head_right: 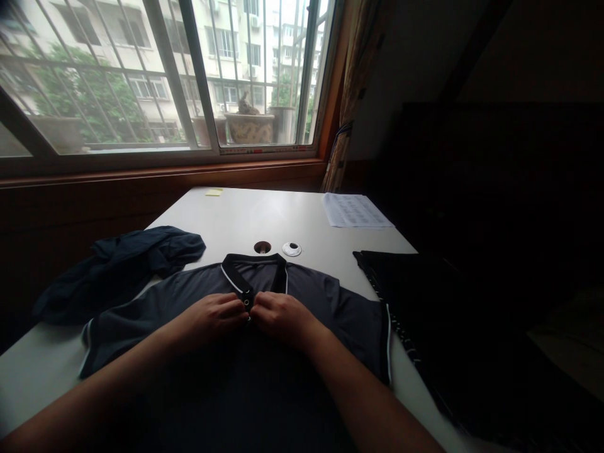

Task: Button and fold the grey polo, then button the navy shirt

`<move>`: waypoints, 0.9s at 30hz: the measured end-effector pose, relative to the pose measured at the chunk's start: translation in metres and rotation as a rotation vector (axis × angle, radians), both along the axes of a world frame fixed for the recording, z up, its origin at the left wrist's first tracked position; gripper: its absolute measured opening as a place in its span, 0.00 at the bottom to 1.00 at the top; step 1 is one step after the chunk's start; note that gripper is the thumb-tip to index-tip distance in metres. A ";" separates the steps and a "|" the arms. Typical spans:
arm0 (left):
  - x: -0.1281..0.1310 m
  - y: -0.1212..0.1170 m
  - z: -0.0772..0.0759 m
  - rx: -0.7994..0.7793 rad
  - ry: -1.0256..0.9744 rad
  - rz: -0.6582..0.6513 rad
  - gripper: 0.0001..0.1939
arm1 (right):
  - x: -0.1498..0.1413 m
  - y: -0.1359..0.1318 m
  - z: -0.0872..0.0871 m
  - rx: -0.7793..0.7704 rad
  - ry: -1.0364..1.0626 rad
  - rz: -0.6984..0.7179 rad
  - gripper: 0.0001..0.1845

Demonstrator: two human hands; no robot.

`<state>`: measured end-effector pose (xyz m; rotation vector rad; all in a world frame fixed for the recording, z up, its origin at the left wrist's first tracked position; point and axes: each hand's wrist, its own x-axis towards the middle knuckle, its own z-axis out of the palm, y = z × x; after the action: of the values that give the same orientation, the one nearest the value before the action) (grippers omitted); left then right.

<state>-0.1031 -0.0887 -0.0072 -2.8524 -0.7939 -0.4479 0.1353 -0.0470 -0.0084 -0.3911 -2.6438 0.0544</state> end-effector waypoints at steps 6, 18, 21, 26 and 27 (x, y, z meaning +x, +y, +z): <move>0.001 0.001 -0.004 -0.004 -0.009 0.012 0.11 | 0.000 0.000 0.002 0.015 0.007 0.003 0.11; -0.001 0.003 -0.004 0.096 -0.017 -0.026 0.10 | 0.001 -0.001 0.005 -0.009 0.026 0.013 0.13; -0.001 0.002 -0.004 0.095 -0.046 -0.023 0.11 | 0.001 -0.001 0.005 -0.021 0.041 0.016 0.12; 0.000 0.002 -0.002 0.107 -0.029 -0.042 0.09 | 0.001 -0.001 0.004 -0.059 0.065 0.013 0.10; 0.000 0.002 -0.002 0.110 -0.026 -0.044 0.09 | 0.001 -0.001 0.004 -0.062 0.071 0.014 0.10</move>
<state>-0.1032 -0.0871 -0.0093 -2.7718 -0.6892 -0.5187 0.1367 -0.0479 -0.0048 -0.3848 -2.5794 0.1526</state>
